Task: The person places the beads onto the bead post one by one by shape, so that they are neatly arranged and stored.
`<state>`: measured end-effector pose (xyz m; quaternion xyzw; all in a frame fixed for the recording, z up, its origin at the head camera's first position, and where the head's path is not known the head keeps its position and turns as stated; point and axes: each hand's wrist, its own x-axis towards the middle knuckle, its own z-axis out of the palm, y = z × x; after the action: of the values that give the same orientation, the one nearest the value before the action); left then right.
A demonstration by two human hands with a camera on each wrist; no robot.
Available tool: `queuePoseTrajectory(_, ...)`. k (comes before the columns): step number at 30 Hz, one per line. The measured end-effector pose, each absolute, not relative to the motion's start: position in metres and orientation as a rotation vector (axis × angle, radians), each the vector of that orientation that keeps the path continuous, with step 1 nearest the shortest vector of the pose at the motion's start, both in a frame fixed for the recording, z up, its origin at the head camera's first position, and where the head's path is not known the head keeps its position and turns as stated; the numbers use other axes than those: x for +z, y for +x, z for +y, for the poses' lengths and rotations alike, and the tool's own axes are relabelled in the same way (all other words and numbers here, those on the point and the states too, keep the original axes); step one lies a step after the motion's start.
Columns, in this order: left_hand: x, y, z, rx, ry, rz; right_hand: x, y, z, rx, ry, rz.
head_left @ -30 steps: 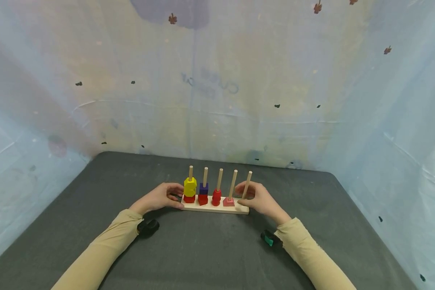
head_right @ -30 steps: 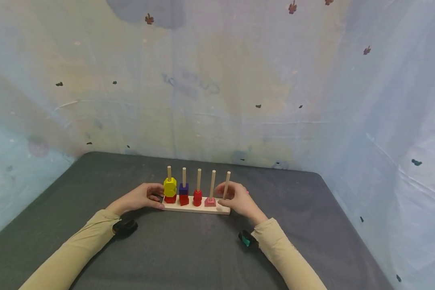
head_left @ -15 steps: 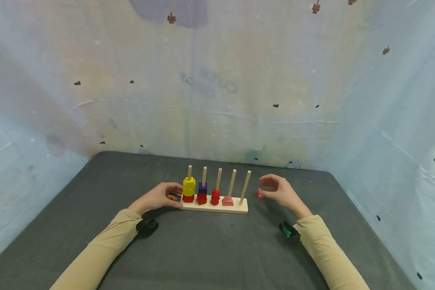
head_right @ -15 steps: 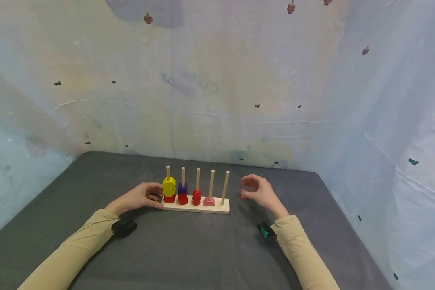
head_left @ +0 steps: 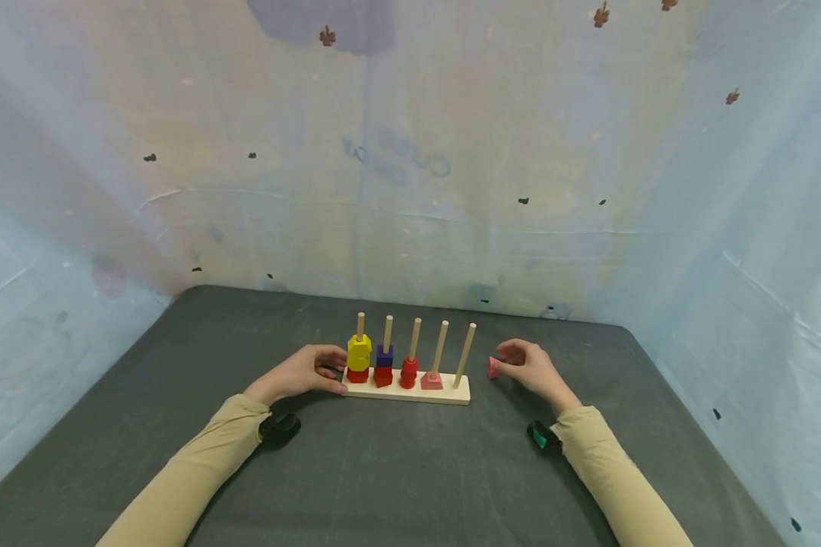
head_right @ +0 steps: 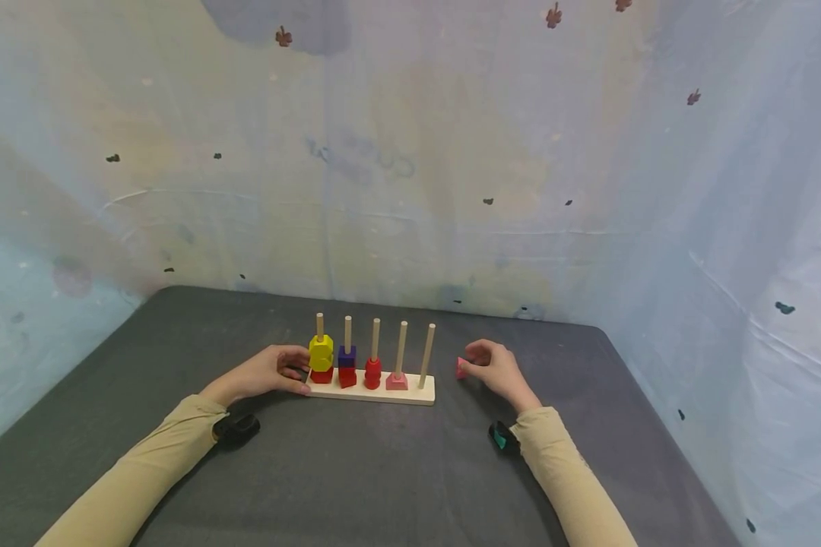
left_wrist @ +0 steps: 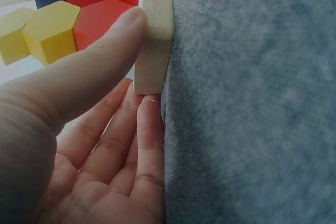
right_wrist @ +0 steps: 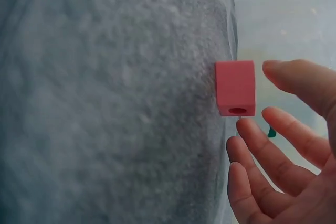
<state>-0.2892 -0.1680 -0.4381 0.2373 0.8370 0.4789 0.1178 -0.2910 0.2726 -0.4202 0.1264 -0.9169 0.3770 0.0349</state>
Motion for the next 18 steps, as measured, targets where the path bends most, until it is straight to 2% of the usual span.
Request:
queuePoseTrajectory(10, -0.411, -0.269, -0.162, 1.410, 0.721, 2.426, -0.422, -0.291, 0.266, 1.196, 0.407, -2.841)
queuePoseTrajectory(18, -0.410, -0.268, -0.162, 1.416, 0.733, 2.417, -0.425, -0.289, 0.258, 1.203, 0.485, -2.848)
